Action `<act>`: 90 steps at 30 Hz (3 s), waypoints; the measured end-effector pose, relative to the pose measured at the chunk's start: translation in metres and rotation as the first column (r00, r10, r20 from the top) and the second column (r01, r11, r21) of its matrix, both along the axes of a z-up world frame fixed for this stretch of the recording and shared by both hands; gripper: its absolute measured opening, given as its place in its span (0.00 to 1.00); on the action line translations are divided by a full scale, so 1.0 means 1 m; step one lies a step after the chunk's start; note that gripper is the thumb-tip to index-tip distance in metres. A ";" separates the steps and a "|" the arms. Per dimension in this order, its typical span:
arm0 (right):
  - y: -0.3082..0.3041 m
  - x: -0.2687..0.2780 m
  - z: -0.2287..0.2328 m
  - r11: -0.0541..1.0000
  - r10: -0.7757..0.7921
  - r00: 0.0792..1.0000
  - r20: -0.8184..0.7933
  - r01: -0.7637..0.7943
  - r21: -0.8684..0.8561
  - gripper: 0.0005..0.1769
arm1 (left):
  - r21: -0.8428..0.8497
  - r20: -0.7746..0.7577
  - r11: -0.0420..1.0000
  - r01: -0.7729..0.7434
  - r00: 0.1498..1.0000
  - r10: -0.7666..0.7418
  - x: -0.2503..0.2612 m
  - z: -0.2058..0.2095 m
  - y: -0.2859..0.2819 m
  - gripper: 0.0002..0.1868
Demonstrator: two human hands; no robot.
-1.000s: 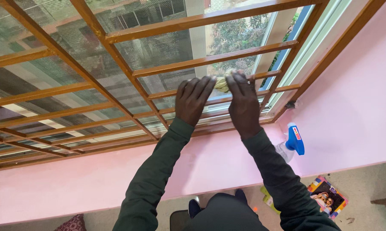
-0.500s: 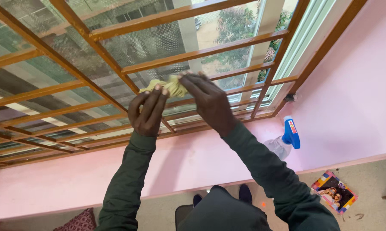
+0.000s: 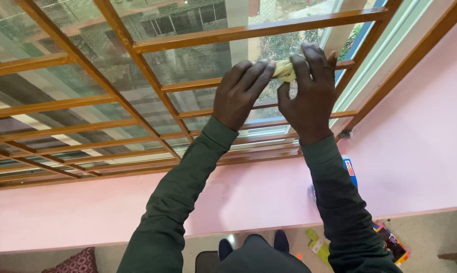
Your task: The person cleans the metal grills and the glass of a window by hand using a cloth.
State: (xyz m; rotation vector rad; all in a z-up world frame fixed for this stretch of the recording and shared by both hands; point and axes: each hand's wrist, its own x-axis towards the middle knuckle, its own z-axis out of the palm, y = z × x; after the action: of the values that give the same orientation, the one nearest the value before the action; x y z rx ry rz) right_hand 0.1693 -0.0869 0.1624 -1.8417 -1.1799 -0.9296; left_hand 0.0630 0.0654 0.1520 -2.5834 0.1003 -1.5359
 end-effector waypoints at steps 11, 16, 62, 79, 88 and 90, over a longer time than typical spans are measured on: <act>0.109 -0.096 -0.009 0.976 0.198 0.969 0.150 -0.208 0.059 0.19 | 0.170 0.090 0.942 -0.290 0.956 0.278 -0.131 -0.016 0.088 0.19; 0.071 -0.066 0.001 0.939 0.336 0.934 0.123 -0.342 0.039 0.19 | 0.190 0.129 0.958 -0.215 0.973 0.193 -0.108 -0.002 0.061 0.17; -0.026 0.034 0.121 0.964 -0.133 0.910 0.392 0.027 0.264 0.22 | 0.375 0.376 0.893 -0.249 0.921 0.099 0.041 0.137 -0.010 0.29; 0.102 -0.044 0.088 0.946 0.270 0.914 0.302 -0.311 0.094 0.33 | 0.347 0.301 0.824 -0.449 0.885 0.355 -0.054 0.092 0.111 0.33; -0.016 -0.011 -0.003 0.980 0.033 0.999 0.040 -0.041 0.195 0.23 | 0.163 0.038 0.987 0.007 0.999 -0.014 0.019 0.005 -0.002 0.28; -0.032 0.010 -0.015 0.989 -0.031 0.998 0.046 0.024 0.144 0.24 | 0.153 0.028 0.988 0.016 0.999 -0.021 0.047 -0.001 -0.024 0.29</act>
State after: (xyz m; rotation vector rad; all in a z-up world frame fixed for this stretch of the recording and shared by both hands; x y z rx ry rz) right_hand 0.1792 -0.1186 0.1473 -1.7336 -1.0898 -1.0516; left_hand 0.1095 0.0411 0.1513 -2.4474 0.2300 -1.5086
